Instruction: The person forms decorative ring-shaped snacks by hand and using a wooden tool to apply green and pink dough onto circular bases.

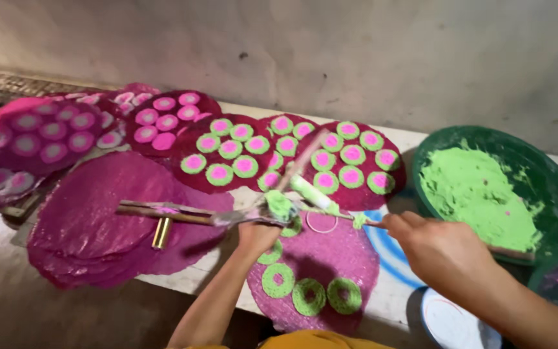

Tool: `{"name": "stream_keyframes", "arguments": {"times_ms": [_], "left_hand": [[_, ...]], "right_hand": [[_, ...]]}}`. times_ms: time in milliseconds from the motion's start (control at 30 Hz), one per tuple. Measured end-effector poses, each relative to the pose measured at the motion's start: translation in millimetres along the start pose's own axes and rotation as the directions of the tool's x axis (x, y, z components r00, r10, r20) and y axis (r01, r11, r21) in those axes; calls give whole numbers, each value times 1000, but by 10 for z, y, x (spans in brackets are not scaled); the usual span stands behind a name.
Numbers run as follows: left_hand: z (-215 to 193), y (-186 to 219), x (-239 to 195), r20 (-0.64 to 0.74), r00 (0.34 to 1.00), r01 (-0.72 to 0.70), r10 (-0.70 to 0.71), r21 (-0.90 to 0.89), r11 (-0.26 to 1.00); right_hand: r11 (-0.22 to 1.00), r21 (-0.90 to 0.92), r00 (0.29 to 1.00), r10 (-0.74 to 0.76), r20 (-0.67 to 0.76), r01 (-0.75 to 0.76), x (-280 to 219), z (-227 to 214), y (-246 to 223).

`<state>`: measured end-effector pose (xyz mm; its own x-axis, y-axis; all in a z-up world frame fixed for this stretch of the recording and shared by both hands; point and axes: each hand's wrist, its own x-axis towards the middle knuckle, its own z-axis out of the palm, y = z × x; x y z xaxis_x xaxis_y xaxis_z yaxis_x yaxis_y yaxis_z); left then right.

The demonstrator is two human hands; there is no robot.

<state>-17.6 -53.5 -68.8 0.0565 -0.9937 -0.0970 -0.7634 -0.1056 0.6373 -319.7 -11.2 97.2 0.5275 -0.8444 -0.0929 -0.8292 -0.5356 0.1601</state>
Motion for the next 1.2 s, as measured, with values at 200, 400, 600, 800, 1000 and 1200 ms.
{"name": "stream_keyframes", "arguments": {"times_ms": [200,400,600,800,1000,1200], "left_hand": [[-347,372,-113,-508,815,-178,280,241,954],[-582,331,-30,-374,917,-158,137,-27,987],[-201,28,256,-274,911,-195,307,369,909],[-230,-426,317,-298,887,-291,353,233,928],[-256,-219,-18,-3,950,-309,312,129,942],[-292,-255,-236,212,959,-158,187,-146,977]], "right_hand": [[549,766,875,120,-469,335,401,641,-803],[270,921,954,182,239,-282,361,1327,-623],[562,818,965,261,-37,-121,666,1342,-810],[703,677,975,149,163,-220,605,643,-528],[948,259,974,-211,78,185,1064,28,-576],[824,-278,867,-490,88,494,793,90,-1143]]}}
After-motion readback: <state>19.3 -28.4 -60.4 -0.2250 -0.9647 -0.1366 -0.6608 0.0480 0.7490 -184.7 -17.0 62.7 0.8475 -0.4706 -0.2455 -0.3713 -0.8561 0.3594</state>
